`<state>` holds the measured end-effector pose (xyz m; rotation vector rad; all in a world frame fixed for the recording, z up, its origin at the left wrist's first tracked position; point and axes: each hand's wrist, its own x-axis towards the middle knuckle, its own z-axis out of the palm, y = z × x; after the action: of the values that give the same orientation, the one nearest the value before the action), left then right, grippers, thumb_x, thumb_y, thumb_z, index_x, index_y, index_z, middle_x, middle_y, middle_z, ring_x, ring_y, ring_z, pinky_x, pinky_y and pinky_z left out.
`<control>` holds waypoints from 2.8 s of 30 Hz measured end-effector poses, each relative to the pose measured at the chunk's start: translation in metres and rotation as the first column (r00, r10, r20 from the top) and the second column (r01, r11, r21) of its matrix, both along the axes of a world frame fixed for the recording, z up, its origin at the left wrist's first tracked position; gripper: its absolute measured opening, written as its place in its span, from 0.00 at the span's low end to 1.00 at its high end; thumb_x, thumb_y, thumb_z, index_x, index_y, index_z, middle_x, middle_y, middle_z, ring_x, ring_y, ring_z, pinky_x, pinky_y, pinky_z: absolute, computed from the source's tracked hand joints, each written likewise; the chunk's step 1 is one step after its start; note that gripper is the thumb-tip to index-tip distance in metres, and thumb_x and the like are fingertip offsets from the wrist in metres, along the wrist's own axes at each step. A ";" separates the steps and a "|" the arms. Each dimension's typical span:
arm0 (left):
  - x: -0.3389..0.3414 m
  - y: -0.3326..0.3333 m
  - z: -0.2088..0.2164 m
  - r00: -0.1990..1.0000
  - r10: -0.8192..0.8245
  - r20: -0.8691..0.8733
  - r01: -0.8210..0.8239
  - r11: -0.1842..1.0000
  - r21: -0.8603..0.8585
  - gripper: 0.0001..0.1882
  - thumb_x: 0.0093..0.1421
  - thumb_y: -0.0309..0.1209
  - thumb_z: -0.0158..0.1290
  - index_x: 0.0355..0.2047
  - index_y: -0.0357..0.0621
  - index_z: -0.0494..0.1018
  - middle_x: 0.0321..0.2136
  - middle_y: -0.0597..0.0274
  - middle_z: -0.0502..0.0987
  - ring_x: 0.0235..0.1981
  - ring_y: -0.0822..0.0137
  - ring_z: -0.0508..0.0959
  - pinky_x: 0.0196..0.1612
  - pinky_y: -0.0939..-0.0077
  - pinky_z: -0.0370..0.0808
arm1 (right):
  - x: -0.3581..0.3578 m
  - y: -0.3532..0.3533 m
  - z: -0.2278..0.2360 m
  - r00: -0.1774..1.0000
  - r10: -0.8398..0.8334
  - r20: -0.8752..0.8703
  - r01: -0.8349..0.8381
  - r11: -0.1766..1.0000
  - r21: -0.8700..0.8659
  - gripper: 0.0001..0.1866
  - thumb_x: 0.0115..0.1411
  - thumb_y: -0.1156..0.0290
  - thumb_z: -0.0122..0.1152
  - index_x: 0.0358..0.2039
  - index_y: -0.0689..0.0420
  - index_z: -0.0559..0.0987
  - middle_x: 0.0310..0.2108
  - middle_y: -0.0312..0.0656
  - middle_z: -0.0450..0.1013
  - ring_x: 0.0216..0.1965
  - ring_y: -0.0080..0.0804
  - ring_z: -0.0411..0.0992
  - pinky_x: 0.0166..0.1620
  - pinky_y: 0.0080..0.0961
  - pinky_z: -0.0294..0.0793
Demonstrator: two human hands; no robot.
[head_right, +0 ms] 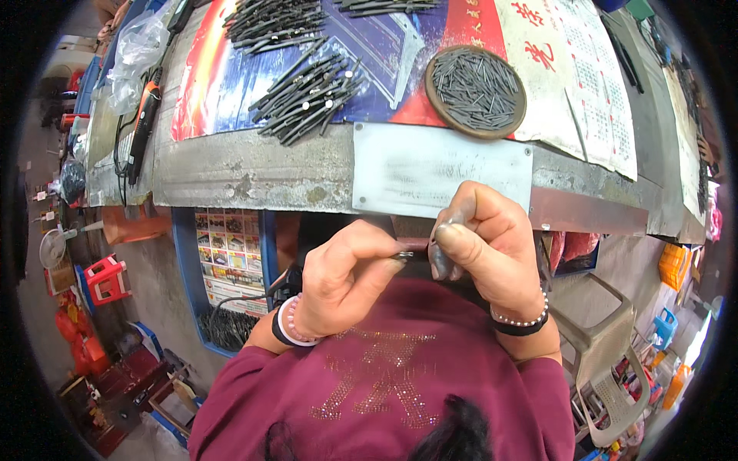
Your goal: The person repeatedly picks small metal pins and wire segments from a tray and table, then inserts the wire into the pin and places the assembled unit on the table. The person occasionally reaches for more parts from a blue tray and continues the same assembly cycle.
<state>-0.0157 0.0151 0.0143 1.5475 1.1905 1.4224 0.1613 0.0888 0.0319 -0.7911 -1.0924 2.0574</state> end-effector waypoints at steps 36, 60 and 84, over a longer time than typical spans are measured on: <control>-0.004 -0.010 -0.003 0.947 0.023 0.321 0.074 0.955 -0.287 0.05 0.60 0.21 0.53 0.37 0.33 0.71 0.30 0.64 0.74 0.28 0.80 0.72 0.31 0.86 0.70 | -0.025 -0.002 -0.003 0.995 0.005 0.100 -0.015 0.995 0.101 0.11 0.61 0.67 0.59 0.26 0.57 0.70 0.19 0.32 0.69 0.20 0.14 0.66 0.22 0.09 0.61; 0.003 -0.009 -0.014 0.991 0.036 0.128 -0.011 0.982 -0.188 0.07 0.57 0.19 0.55 0.36 0.35 0.72 0.27 0.60 0.74 0.24 0.72 0.73 0.28 0.83 0.69 | -0.018 0.001 -0.011 0.992 0.083 0.095 -0.081 0.996 -0.025 0.12 0.60 0.67 0.61 0.25 0.55 0.68 0.18 0.31 0.68 0.19 0.13 0.65 0.20 0.10 0.57; 0.011 -0.024 -0.013 0.959 -0.008 -0.283 0.014 1.000 0.019 0.11 0.49 0.16 0.58 0.34 0.32 0.72 0.26 0.51 0.73 0.24 0.56 0.76 0.26 0.70 0.74 | 0.010 -0.027 -0.021 0.947 0.086 0.308 -0.092 0.996 0.005 0.12 0.60 0.67 0.61 0.26 0.56 0.68 0.19 0.29 0.68 0.20 0.11 0.66 0.22 0.08 0.60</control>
<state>-0.0051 -0.0090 0.0017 1.8144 1.3323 1.2370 0.1708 0.0621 0.0112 -1.0981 -1.3369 2.0380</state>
